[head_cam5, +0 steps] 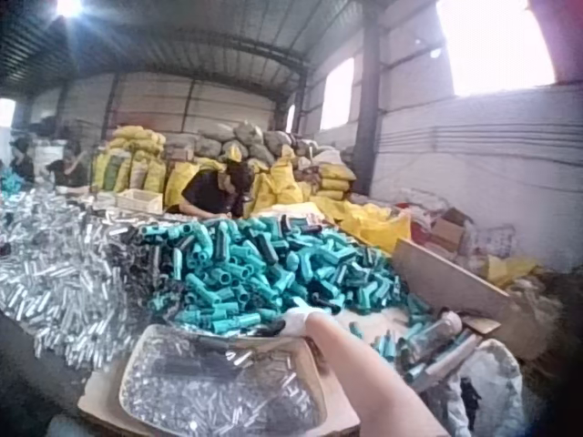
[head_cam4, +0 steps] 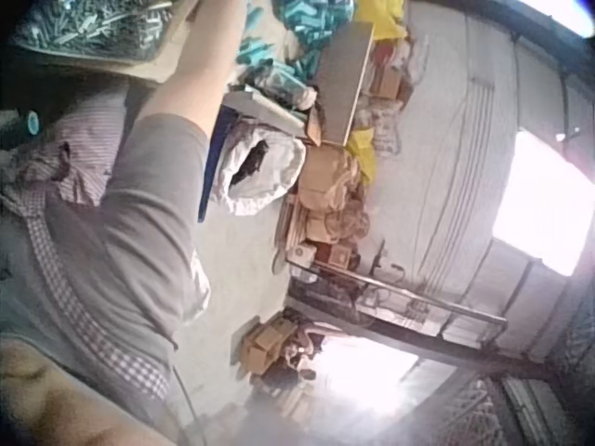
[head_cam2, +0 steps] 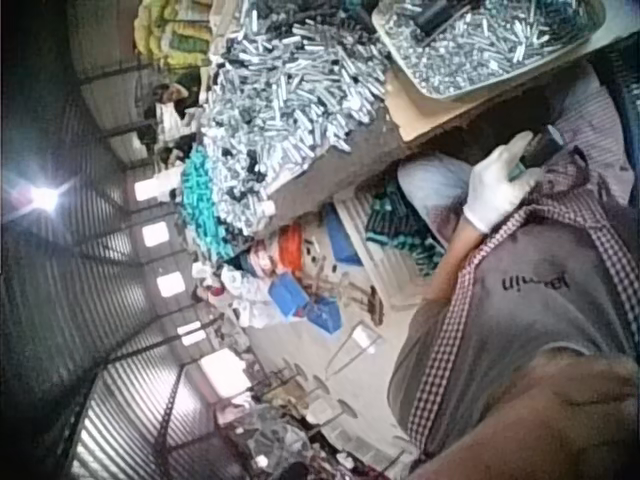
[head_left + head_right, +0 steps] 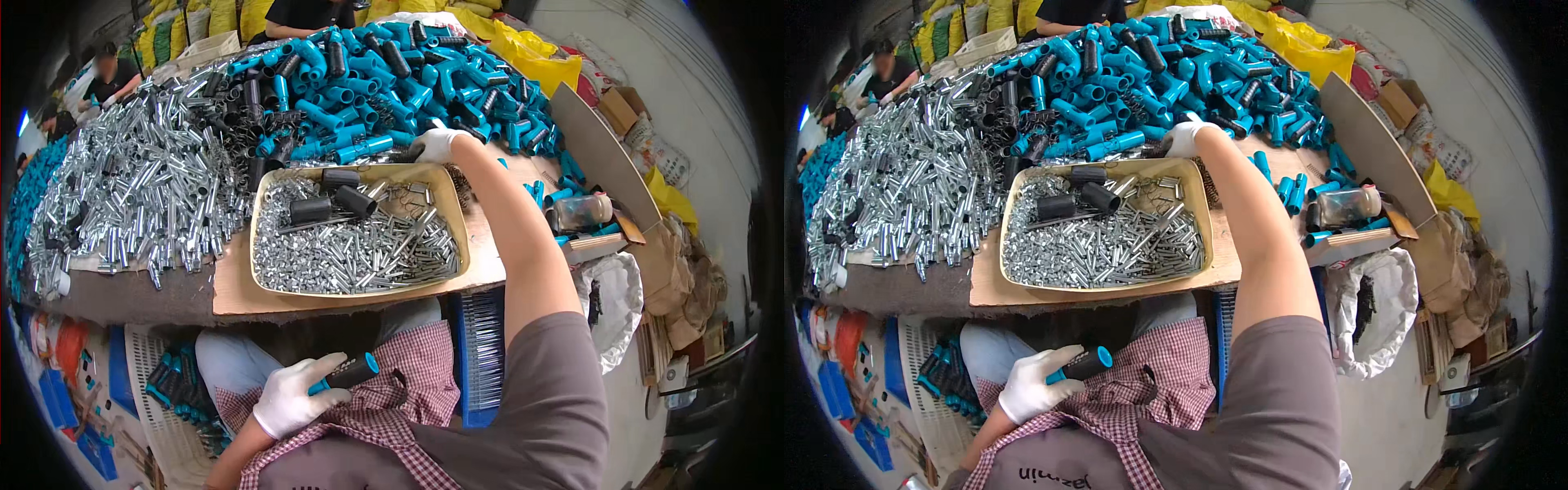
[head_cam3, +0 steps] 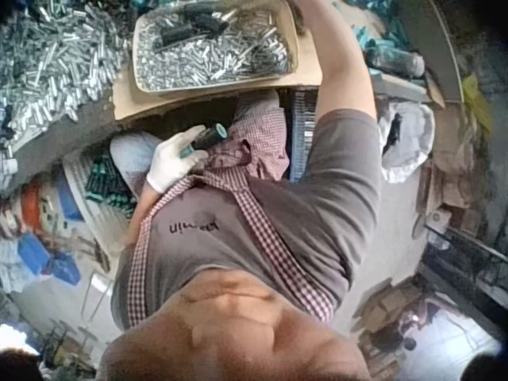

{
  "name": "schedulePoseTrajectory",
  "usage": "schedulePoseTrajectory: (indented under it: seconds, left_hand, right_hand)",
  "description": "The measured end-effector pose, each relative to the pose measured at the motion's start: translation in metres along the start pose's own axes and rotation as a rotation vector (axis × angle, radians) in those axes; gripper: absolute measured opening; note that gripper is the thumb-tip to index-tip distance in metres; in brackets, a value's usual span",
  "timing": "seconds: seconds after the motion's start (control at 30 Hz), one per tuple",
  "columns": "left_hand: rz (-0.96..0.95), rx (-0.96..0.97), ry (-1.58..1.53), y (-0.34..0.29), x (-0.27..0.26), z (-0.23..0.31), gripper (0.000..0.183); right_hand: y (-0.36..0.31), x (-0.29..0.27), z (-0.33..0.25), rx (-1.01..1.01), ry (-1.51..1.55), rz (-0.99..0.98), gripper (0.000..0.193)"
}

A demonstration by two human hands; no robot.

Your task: Assembling plastic and metal components of handheld tools at a factory workbench.

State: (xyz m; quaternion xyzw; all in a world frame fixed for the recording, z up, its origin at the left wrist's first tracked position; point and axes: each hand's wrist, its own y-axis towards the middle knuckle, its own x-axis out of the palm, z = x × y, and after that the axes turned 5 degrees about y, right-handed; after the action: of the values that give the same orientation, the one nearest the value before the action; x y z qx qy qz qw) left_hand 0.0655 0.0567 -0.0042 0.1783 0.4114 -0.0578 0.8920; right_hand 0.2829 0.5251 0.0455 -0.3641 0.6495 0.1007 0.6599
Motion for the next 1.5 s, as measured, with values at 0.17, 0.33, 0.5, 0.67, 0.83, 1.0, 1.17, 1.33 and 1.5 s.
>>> schedulePoseTrajectory:
  seconds: [0.17,0.33,0.5,0.67,0.83,1.0,1.17,1.33,1.5]
  left_hand:
    - [-0.041,-0.171,-0.095,-0.005,-0.001,0.000,0.055]
    - [-0.055,-0.275,-0.159,-0.018,-0.003,-0.002,0.059]
    - [-0.079,-0.232,-0.172,-0.018,0.000,0.001,0.058]
    - [-0.075,-0.194,-0.163,-0.017,-0.001,0.007,0.056]
    - [-0.037,-0.240,-0.218,-0.027,0.002,0.003,0.061]
    - [-0.005,-0.300,-0.308,-0.025,-0.003,0.007,0.061]
    - [0.045,-0.284,-0.289,-0.033,-0.008,0.004,0.063]
    - [0.056,-0.292,-0.306,-0.039,-0.006,-0.001,0.064]
    - [0.062,-0.288,-0.306,-0.033,-0.010,-0.003,0.064]
  right_hand:
    - [-0.029,0.011,0.062,0.053,0.254,-0.036,0.058]
    - [-0.092,0.030,0.048,0.185,0.069,0.194,0.057]
    - [-0.141,0.061,0.044,0.021,0.079,0.268,0.052]
    - [-0.181,0.088,0.029,-0.098,0.070,0.564,0.035]
    - [-0.201,0.095,0.004,-0.153,0.193,0.979,0.021]
    - [-0.193,0.098,0.001,-0.067,0.860,1.205,0.028]
    - [-0.191,0.101,-0.025,0.162,0.215,0.864,0.020]
    - [-0.191,0.111,-0.025,0.220,0.167,0.854,0.019]
    - [-0.190,0.115,-0.017,0.166,0.242,0.964,0.018]
